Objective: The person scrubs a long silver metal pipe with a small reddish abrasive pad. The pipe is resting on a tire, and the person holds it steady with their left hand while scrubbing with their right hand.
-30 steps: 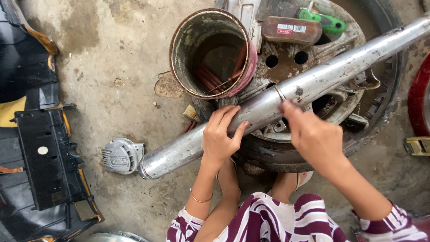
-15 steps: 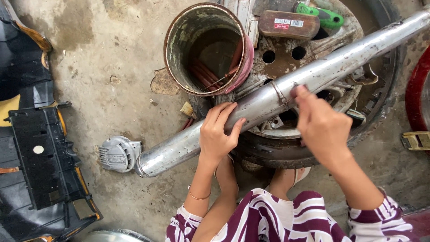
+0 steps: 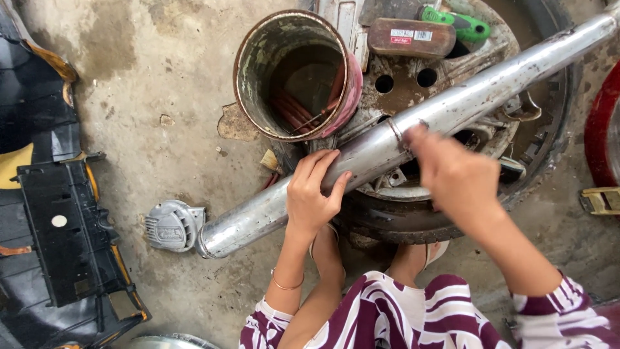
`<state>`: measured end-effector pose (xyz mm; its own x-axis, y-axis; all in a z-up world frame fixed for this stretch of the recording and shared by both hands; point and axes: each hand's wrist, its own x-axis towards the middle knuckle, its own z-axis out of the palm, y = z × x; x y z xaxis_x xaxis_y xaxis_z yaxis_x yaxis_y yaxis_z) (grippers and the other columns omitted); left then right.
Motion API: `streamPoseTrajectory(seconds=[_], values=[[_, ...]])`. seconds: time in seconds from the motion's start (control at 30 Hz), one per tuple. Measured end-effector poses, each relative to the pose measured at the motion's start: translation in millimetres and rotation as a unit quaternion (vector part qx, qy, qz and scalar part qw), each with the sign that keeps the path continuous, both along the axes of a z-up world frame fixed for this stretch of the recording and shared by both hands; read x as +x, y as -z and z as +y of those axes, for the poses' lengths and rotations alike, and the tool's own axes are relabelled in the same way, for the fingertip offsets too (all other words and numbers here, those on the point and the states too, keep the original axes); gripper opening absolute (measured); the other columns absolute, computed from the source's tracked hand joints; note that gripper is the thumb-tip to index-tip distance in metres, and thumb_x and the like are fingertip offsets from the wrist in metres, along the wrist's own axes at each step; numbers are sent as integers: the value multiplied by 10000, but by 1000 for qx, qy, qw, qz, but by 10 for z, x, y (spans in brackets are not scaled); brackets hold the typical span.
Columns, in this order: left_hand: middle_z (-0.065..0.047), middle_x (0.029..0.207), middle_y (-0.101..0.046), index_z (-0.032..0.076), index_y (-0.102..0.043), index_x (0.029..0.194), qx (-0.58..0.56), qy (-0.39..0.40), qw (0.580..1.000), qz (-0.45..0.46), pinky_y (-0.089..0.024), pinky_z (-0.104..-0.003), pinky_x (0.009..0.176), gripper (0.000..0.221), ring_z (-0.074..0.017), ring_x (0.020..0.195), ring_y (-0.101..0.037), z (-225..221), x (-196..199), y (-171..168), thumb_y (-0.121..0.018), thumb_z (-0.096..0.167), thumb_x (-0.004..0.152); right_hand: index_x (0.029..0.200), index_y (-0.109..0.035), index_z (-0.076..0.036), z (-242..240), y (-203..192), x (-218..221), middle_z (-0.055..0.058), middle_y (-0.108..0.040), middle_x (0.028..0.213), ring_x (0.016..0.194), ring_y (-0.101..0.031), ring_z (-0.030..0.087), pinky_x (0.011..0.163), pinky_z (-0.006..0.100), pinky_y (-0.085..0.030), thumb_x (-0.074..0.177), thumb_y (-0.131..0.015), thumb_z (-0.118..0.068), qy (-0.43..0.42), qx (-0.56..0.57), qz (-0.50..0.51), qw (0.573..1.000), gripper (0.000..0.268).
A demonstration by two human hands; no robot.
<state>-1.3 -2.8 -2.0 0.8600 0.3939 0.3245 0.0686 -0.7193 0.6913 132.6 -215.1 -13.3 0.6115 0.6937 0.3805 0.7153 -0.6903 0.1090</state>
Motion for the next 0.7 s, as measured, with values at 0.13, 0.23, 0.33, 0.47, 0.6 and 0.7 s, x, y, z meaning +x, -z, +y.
streamPoseTrajectory(seconds=[0.13,0.23,0.33,0.47,0.6,0.7], values=[[-125,1164,-678,11,-677,1198,14,19,1000,21,-553,-394,970,322,-299,1068,-660,5,-14,-63,-743,190,940,1169,-781,-58,114,-343,19,-74,-495,542,405,-242,50,375,198,-117,1191,-582,-145,42,73,163,983,219],[-113,1167,-678,25,-675,1202,17,22,999,19,-559,-386,964,320,-292,1060,-664,16,-7,-60,-738,206,946,1296,-640,-170,224,-475,-159,-77,-393,526,386,-212,44,304,237,-150,1126,-490,-169,-84,-7,139,987,227],[-118,1161,-683,18,-681,1199,13,17,999,26,-564,-386,953,331,-293,1062,-666,7,-28,-46,-747,213,939,1215,-743,-242,188,-464,42,-110,-455,491,354,-252,30,330,201,-150,1170,-461,-201,-65,-10,150,986,289],[-123,1154,-675,13,-674,1200,15,25,1000,8,-564,-387,951,329,-298,1052,-665,13,-22,-33,-752,197,939,1190,-776,-211,258,-361,10,-56,-605,600,413,-468,98,332,275,-311,1120,-637,-219,25,33,136,990,156],[-120,1155,-672,18,-674,1205,4,23,1000,5,-561,-385,951,329,-294,1047,-662,11,-36,-21,-757,186,934,1132,-756,-310,375,-540,-27,-136,-365,447,348,-231,32,310,211,-176,1149,-486,-249,-75,-79,92,990,276],[-119,1162,-670,12,-675,1202,10,20,1000,-4,-570,-381,948,331,-293,1054,-666,12,-38,-6,-754,202,944,1195,-704,-340,243,-387,514,-157,-343,462,373,-251,36,379,173,-204,1241,-423,-452,97,-213,58,971,305]])
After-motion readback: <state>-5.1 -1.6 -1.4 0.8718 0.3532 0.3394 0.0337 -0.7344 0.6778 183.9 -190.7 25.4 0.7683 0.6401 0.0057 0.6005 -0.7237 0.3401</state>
